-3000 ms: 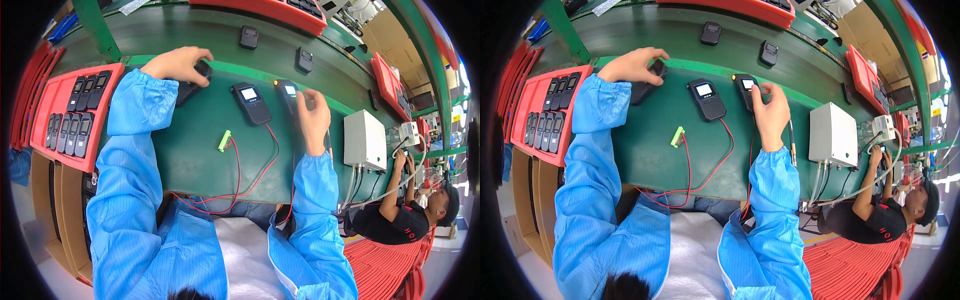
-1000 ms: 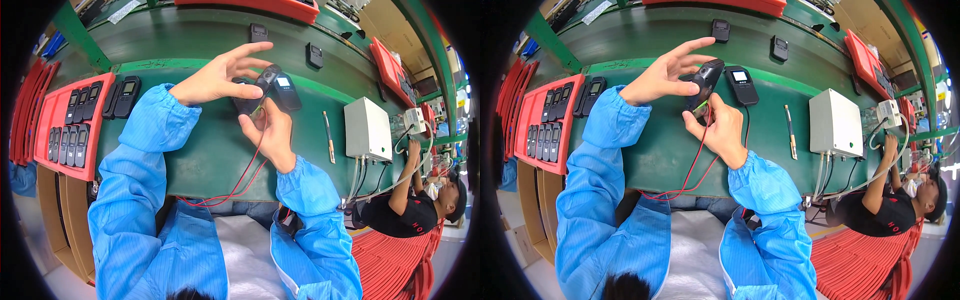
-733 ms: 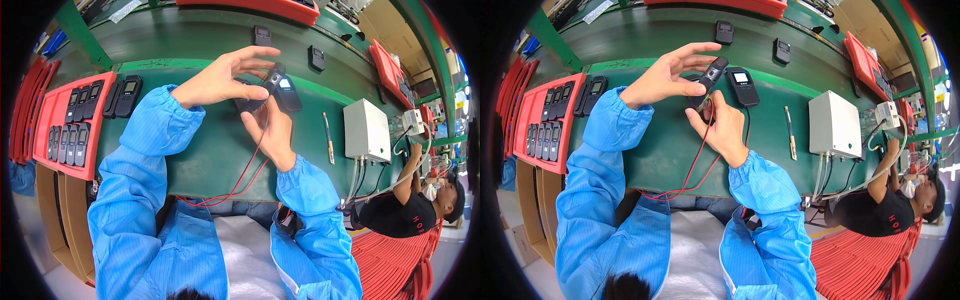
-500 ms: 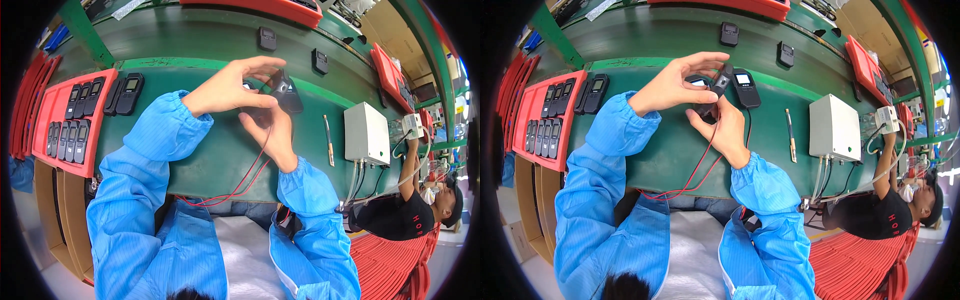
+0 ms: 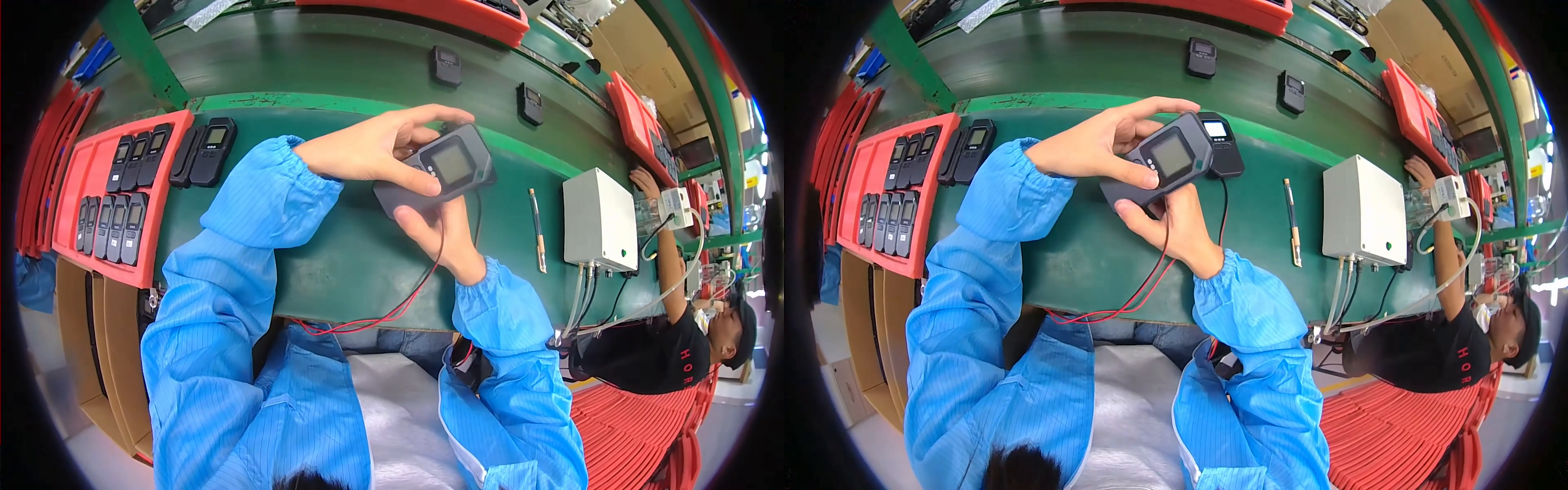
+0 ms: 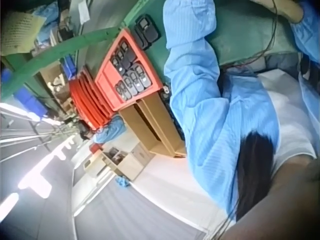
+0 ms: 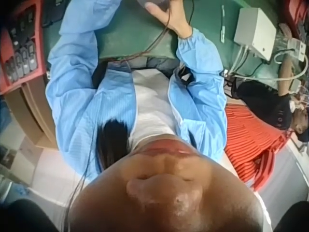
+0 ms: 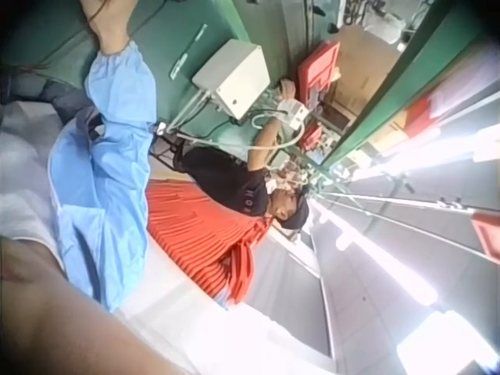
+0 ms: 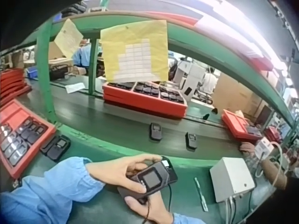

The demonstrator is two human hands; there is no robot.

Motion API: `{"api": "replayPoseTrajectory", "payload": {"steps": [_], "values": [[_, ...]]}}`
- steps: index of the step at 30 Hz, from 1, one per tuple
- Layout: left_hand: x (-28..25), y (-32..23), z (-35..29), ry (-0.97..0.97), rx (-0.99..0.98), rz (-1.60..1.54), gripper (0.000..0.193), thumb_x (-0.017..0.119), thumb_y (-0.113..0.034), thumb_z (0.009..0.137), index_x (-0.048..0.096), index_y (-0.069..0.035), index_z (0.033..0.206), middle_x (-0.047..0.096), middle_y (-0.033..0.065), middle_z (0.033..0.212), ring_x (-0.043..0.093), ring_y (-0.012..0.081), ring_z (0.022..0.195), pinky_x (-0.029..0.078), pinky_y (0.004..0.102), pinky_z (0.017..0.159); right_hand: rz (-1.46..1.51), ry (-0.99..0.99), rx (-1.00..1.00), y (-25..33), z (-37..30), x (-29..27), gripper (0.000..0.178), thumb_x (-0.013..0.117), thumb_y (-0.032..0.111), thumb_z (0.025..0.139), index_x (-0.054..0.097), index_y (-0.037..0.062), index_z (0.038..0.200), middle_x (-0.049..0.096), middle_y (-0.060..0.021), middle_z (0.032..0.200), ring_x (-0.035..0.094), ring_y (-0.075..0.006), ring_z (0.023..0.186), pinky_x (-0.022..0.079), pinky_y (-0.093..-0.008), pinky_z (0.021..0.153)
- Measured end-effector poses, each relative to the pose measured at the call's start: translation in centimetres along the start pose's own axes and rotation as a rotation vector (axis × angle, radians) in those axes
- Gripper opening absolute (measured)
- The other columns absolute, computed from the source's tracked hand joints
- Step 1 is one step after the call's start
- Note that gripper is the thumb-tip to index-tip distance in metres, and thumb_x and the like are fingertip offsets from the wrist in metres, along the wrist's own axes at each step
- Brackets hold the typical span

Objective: Assemble and test handheld electronic meters at a factory workstation.

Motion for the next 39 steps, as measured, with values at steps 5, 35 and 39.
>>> {"api": "replayPoseTrajectory", "payload": {"steps": [5,35,39], "values": [[0.4,-1.4,-0.2,-0.058,-0.027,0.043,0.083,0.077,-0.004,0.073,0.035,-0.016,0.143,0.061,0.0113,0.119,0.06,0.0182,0.108,0.047,0.034,0.095,-0.012,0.016,0.079,-0.6,0.4,-0.5,0.047,0.062,0.015,0.092,0.046,-0.0024,0.133,0.054,-0.013,0.127,0.053,-0.0213,0.116,0.043,-0.0356,0.098],[-0.5,0.3,0.3,-0.256,0.034,0.24,0.074,0.074,0.001,0.074,0.038,-0.015,0.137,0.059,0.0141,0.112,0.06,0.0243,0.107,0.05,0.038,0.093,-0.109,-0.263,0.078,-0.7,0.6,-2.5,0.013,0.064,0.01,0.09,0.063,-0.0013,0.097,0.056,0.0055,0.074,0.046,-0.0016,0.063,0.034,-0.02,0.051],[-0.4,0.2,0.2,-0.265,0.05,0.235,0.073,0.074,-0.001,0.075,0.037,-0.015,0.137,0.06,0.0146,0.112,0.06,0.0239,0.106,0.05,0.0382,0.093,-0.128,-0.233,0.157,-1.4,0.4,-2.8,0.017,0.063,0.013,0.091,0.063,-0.0019,0.1,0.057,0.0036,0.075,0.049,-0.0034,0.064,0.036,-0.0208,0.052]]}}
Point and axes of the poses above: each hand's wrist, its own z-axis towards the middle knuckle, its own x-axis out of the palm, y = z × x, the point moved 8 cm from there along z, towards the middle knuckle
